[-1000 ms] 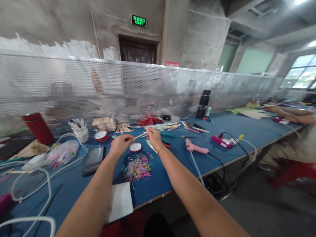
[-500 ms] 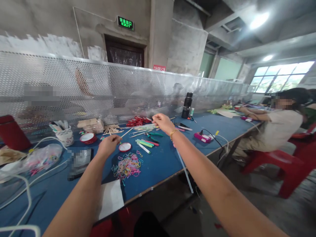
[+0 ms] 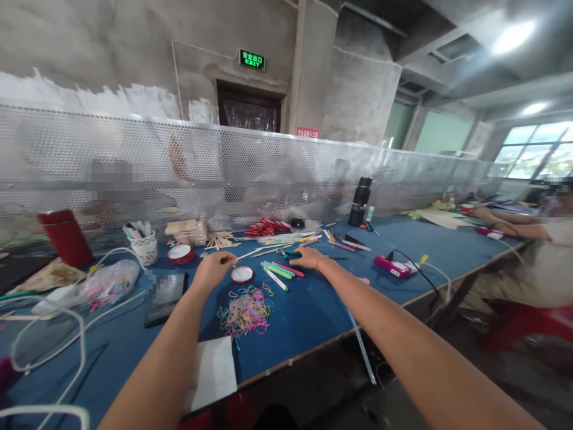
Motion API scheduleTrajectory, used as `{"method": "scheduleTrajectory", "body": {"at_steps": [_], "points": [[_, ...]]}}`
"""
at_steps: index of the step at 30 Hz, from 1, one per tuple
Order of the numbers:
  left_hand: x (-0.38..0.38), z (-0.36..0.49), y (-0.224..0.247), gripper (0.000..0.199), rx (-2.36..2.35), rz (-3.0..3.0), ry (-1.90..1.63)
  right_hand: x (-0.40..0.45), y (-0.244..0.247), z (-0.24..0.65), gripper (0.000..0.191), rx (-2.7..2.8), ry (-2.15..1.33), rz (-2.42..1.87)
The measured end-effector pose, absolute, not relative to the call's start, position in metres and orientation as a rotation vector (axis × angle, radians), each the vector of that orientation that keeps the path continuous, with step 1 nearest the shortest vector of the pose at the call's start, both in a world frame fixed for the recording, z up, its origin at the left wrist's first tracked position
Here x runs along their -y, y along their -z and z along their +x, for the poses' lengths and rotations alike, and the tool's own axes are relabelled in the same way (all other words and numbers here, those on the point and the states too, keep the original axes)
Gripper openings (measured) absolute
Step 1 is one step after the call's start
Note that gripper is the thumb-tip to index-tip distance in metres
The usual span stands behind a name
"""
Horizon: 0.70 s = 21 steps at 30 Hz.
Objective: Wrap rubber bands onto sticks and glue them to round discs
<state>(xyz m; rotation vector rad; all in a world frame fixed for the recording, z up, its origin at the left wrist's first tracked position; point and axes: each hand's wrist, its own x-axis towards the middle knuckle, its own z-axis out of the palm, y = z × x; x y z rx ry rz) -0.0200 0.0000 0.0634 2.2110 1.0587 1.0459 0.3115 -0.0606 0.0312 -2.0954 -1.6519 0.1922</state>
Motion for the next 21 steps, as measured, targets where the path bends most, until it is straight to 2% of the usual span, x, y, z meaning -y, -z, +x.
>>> {"method": "scheduleTrajectory", "body": {"at_steps": [5,11,16,19,21], "points": [[-0.004,-0.021,-0.063,0.017,-1.042,2.194,-1.076,0.05,-0.025,0.315,0.065,1.766,-0.136,-2.207],[0.0,-0.022,-0.064,0.015,-1.063,2.11,-1.108,0.048,-0.026,0.305,0.034,1.774,-0.056,-2.346],[-0.001,-0.024,-0.062,0.019,-1.072,2.122,-1.124,0.044,-0.032,0.301,0.024,1.637,-0.201,-2.183],[-0.005,-0.024,-0.058,0.023,-1.064,2.048,-1.15,0.05,-0.043,0.305,0.028,1.609,-0.294,-2.11],[-0.006,-0.023,-0.056,0.025,-1.054,1.933,-1.192,0.058,-0.054,0.308,0.04,1.551,-0.403,-2.017]]}}
